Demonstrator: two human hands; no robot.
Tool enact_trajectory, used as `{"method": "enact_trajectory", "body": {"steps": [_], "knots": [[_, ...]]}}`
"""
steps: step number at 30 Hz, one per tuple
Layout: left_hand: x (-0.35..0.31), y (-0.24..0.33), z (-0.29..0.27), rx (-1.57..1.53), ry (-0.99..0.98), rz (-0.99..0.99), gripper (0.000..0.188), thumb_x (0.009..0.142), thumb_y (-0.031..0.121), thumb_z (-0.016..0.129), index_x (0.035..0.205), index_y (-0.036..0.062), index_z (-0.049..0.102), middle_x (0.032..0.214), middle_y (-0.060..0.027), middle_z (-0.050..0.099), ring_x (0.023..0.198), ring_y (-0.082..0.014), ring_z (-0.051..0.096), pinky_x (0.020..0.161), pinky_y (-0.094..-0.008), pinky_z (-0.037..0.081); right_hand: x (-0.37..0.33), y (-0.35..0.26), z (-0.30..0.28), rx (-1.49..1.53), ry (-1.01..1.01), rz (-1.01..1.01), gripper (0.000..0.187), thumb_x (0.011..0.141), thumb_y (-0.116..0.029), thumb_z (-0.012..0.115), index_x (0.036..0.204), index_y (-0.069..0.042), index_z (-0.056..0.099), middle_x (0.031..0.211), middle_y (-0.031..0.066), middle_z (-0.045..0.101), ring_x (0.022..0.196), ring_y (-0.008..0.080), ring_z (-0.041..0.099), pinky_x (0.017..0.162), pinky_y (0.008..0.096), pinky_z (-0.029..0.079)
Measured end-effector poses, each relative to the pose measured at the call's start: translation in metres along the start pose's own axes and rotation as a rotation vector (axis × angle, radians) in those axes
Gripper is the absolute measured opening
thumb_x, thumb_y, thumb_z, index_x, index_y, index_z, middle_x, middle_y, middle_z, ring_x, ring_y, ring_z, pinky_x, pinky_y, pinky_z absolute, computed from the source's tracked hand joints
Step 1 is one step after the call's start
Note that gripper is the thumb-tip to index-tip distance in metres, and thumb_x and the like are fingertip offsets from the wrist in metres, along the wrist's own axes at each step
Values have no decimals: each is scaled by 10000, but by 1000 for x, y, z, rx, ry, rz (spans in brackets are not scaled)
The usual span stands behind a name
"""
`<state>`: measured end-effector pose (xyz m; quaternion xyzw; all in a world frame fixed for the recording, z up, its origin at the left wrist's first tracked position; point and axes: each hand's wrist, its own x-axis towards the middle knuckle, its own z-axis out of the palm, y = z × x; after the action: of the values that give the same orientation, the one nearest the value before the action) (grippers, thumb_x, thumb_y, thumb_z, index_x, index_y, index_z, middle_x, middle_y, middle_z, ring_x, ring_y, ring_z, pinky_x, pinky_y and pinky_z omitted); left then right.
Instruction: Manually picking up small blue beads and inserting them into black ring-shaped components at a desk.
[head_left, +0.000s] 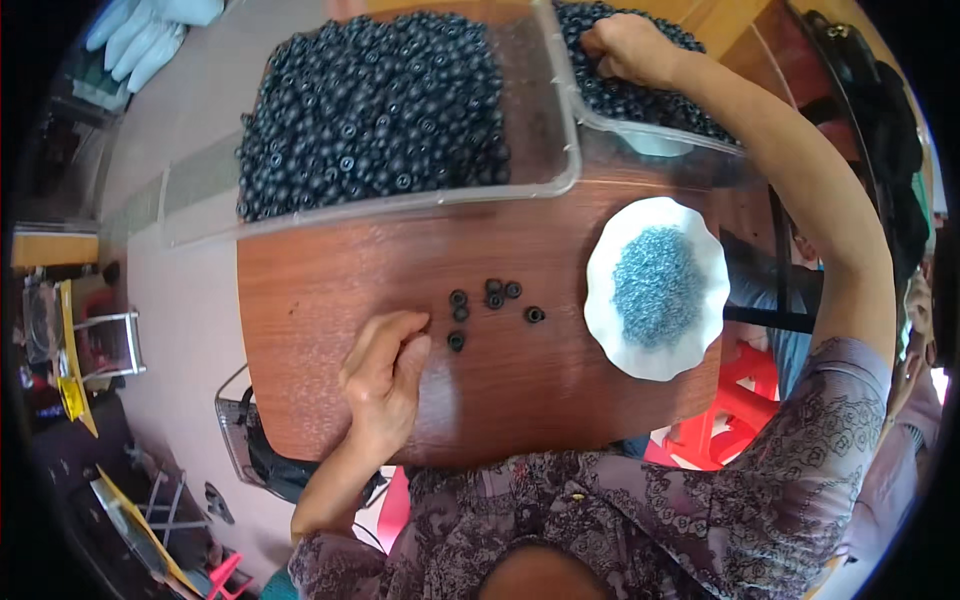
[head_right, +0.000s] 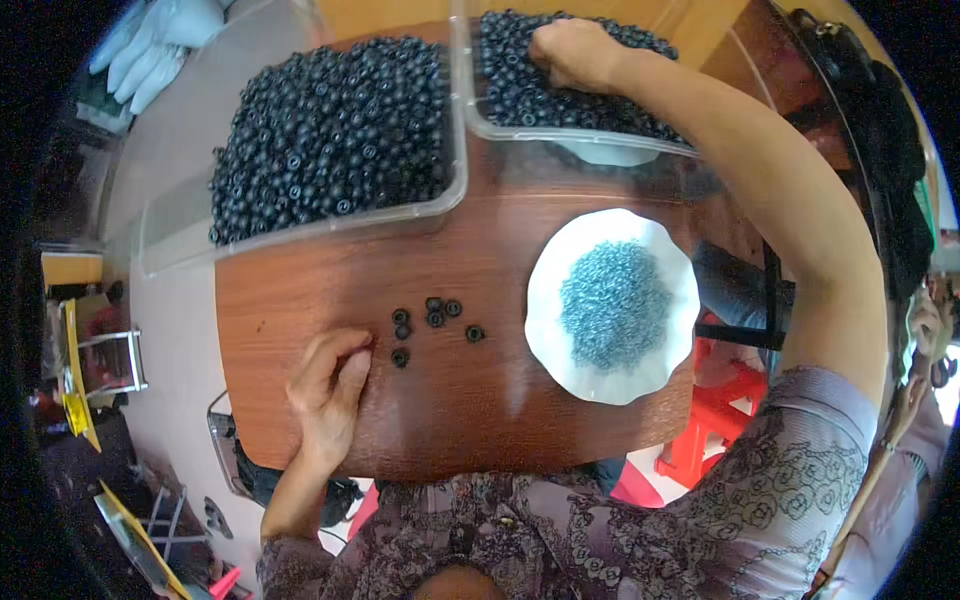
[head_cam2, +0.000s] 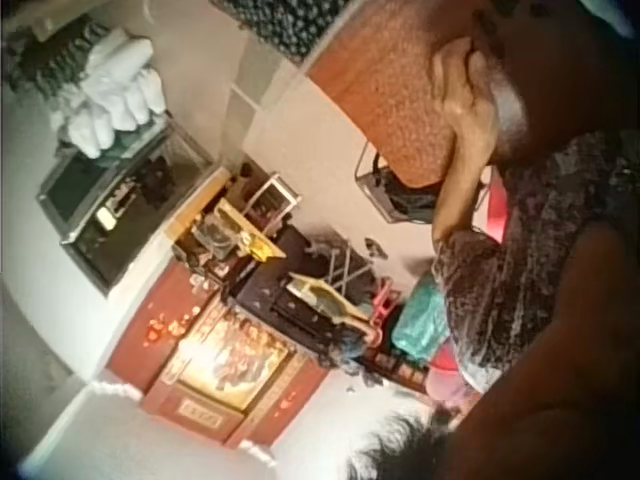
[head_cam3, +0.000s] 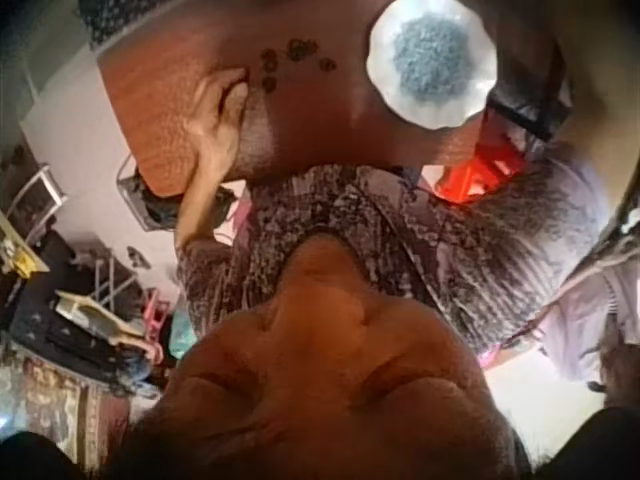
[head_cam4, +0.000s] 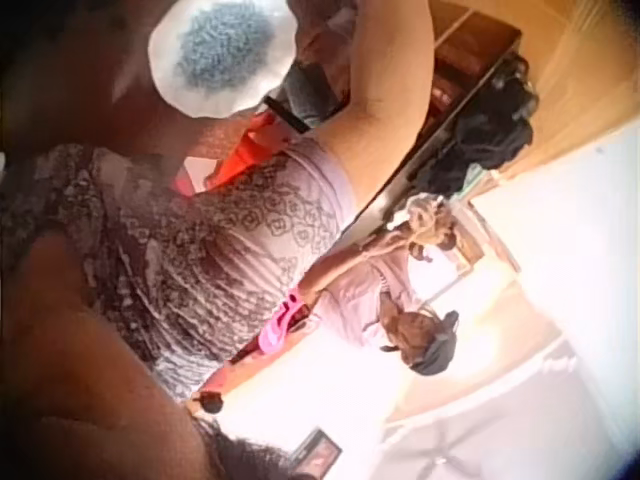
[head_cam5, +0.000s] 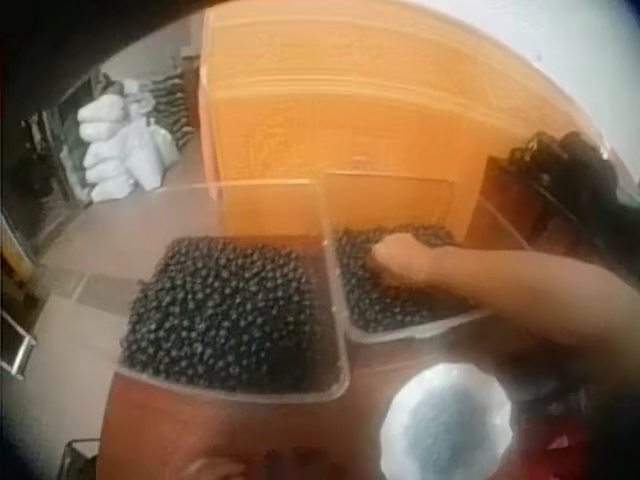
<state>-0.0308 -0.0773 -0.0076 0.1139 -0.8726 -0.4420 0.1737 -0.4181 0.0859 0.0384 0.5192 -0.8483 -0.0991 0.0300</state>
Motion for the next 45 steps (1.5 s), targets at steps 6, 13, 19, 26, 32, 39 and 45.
{"method": "enact_trajectory", "body": {"steps": [6, 13, 19, 26, 32, 39, 45], "knots": [[-4, -2, -1, -75, -42, -29, 212, 734, -74, 629, 941, -30, 607, 870, -150, 603, 793, -262, 602, 701, -306, 478, -3, 21, 10, 15, -34, 6, 245, 594, -152, 679, 812, -42, 668, 790, 205, 637, 757, 319, 644, 670, 416, 509], [-7, 6, 3, 23, -49, 130, 257, 704, -37, 661, 953, -1, 611, 890, -131, 595, 805, -283, 579, 689, -342, 472, -30, 9, -12, 336, -101, 41, 173, 609, -71, 694, 764, -16, 640, 693, 153, 627, 705, 288, 630, 641, 387, 498], [20, 14, 20, 233, -69, 433, 263, 662, 25, 671, 917, 31, 606, 870, -95, 557, 794, -266, 520, 673, -370, 413, -40, -6, -28, 515, -211, 307, 132, 716, -83, 668, 788, 17, 621, 629, 77, 597, 599, 139, 574, 555, 268, 464], [35, 9, 46, 481, -204, 678, 162, 679, 63, 574, 835, 19, 579, 765, -91, 481, 744, -246, 450, 651, -368, 361, -53, -3, -39, 478, -46, 159, 147, 719, -92, 649, 810, 23, 650, 727, 159, 634, 681, 250, 626, 605, 349, 489], [36, 15, 44, 520, -184, 671, 158, 675, 11, 570, 832, 26, 577, 753, -102, 474, 737, -260, 457, 647, -380, 365, -79, -34, -79, 488, 264, 244, 201, 742, -93, 650, 892, 41, 649, 813, 210, 646, 759, 299, 635, 681, 370, 496], [21, 29, 13, -341, -215, -7, 221, 782, 22, 629, 992, -41, 602, 936, -118, 635, 810, -198, 577, 708, -303, 466, -159, -146, -102, 537, 667, 93, 141, 779, -56, 596, 890, 6, 658, 750, 90, 634, 688, 164, 635, 596, 266, 496], [-3, 41, 22, -1154, -275, -593, 216, 845, 14, 587, 1056, -29, 598, 905, -105, 652, 743, -125, 589, 700, -231, 474, -190, -231, -43, 1120, 551, 148, 255, 661, 59, 692, 904, 9, 633, 834, 110, 621, 717, 210, 587, 599, 284, 463]]}}
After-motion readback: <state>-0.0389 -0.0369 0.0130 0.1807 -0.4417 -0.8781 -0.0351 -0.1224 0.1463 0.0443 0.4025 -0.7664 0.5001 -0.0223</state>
